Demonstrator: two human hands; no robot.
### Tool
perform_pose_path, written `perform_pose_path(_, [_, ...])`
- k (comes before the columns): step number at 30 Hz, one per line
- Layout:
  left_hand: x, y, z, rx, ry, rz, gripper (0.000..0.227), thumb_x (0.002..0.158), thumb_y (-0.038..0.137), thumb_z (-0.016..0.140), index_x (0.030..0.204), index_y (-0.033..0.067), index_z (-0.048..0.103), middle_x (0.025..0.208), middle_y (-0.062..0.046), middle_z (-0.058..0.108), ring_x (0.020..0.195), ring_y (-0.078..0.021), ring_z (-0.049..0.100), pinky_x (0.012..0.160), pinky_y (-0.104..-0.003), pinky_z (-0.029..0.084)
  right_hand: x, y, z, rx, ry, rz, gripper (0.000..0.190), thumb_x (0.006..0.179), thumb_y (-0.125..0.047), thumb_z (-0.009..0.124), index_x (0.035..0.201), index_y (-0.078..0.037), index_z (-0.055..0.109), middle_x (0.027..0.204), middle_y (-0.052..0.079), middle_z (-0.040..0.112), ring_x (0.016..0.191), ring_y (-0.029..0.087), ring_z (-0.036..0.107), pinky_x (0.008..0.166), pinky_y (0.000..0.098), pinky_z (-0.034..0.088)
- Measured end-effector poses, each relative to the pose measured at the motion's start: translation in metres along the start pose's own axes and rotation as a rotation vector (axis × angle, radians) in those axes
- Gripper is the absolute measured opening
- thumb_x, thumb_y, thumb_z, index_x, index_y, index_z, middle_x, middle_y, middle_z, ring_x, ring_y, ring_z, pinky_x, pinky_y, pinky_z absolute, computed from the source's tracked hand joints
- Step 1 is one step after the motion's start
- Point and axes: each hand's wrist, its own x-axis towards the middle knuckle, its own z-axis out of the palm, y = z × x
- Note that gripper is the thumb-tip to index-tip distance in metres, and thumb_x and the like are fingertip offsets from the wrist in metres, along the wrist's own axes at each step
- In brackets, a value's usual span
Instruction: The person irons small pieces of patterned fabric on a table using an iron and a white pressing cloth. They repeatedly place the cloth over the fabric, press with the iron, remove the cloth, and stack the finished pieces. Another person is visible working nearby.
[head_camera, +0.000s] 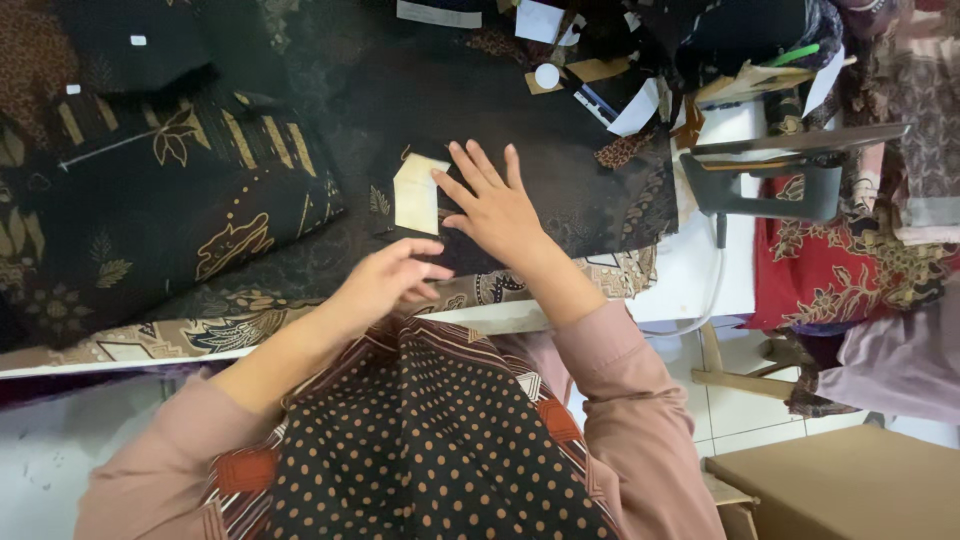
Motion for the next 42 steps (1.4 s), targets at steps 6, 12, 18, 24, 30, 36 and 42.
perform_pose_path(6, [-0.019, 0.023, -0.042, 1.24, 0.51, 0.866, 0.031, 0.083, 0.01, 0.07, 0.113, 0.0054, 0.071, 0.12, -0.008, 0.068, 0.116, -0.0296, 0.063, 0.098, -0.045, 0.049, -0.01, -0.022, -0.019, -0.083, 0.165, -0.074, 0.044, 0.081, -0.034, 0.081, 0.118, -0.015, 0.067, 0.137, 0.002, 0.06, 0.146, 0.026, 0.046, 0.118, 0.0749, 0.01])
perform_pose_path(12, [-0.009, 0.021, -0.059, 1.491, 0.334, 1.019, 0.031, 0.081, 0.018, 0.071, 0.107, 0.0018, 0.07, 0.109, -0.008, 0.068, 0.108, -0.0265, 0.064, 0.092, -0.04, 0.05, -0.029, -0.047, -0.022, -0.039, 0.125, -0.142, 0.033, 0.081, -0.029, 0.08, 0.103, -0.007, 0.069, 0.096, 0.003, 0.06, 0.11, 0.023, 0.059, 0.118, 0.0739, 0.017])
perform_pose_path(18, [0.011, 0.017, -0.063, 1.716, 0.331, 1.114, 0.015, 0.079, 0.015, 0.067, 0.091, 0.0061, 0.066, 0.09, -0.006, 0.062, 0.086, -0.0219, 0.062, 0.076, -0.033, 0.051, -0.03, -0.054, -0.02, -0.084, 0.152, -0.142, 0.02, 0.084, -0.013, 0.073, 0.102, -0.004, 0.069, 0.093, 0.006, 0.058, 0.105, 0.024, 0.06, 0.118, 0.0675, 0.028])
perform_pose_path(24, [0.008, 0.015, -0.041, 1.536, 0.423, 0.927, 0.012, 0.081, 0.017, 0.07, 0.087, 0.0097, 0.062, 0.087, -0.005, 0.057, 0.086, -0.0231, 0.059, 0.075, -0.036, 0.05, -0.028, -0.059, -0.024, -0.141, 0.165, -0.072, 0.014, 0.085, -0.011, 0.07, 0.098, -0.007, 0.065, 0.117, 0.009, 0.063, 0.121, 0.024, 0.059, 0.118, 0.062, 0.029])
perform_pose_path(30, [0.011, 0.021, -0.036, 1.408, 0.435, 0.976, 0.036, 0.078, 0.036, 0.075, 0.093, 0.0067, 0.061, 0.091, -0.008, 0.056, 0.087, -0.0256, 0.057, 0.073, -0.038, 0.047, -0.009, -0.036, -0.017, 0.066, 0.047, -0.017, 0.031, 0.076, -0.027, 0.079, 0.088, -0.007, 0.06, 0.158, 0.026, 0.04, 0.149, 0.045, 0.03, 0.114, 0.0742, 0.008])
perform_pose_path(36, [0.026, 0.02, -0.045, 1.298, 0.372, 0.964, 0.021, 0.085, 0.024, 0.074, 0.094, 0.01, 0.062, 0.093, -0.006, 0.056, 0.089, -0.0264, 0.058, 0.076, -0.04, 0.048, -0.001, -0.007, -0.003, 0.15, -0.074, -0.025, 0.033, 0.081, -0.037, 0.079, 0.085, -0.012, 0.057, 0.158, 0.016, 0.043, 0.151, 0.032, 0.034, 0.111, 0.0787, -0.007])
perform_pose_path(42, [0.031, 0.016, -0.051, 1.227, 0.376, 0.964, 0.027, 0.087, 0.019, 0.069, 0.113, 0.0121, 0.068, 0.123, -0.008, 0.064, 0.113, -0.0282, 0.061, 0.094, -0.041, 0.049, -0.009, 0.003, 0.012, 0.189, -0.016, 0.015, 0.028, 0.085, -0.032, 0.078, 0.09, -0.014, 0.057, 0.156, 0.007, 0.049, 0.15, 0.024, 0.039, 0.117, 0.0694, -0.003])
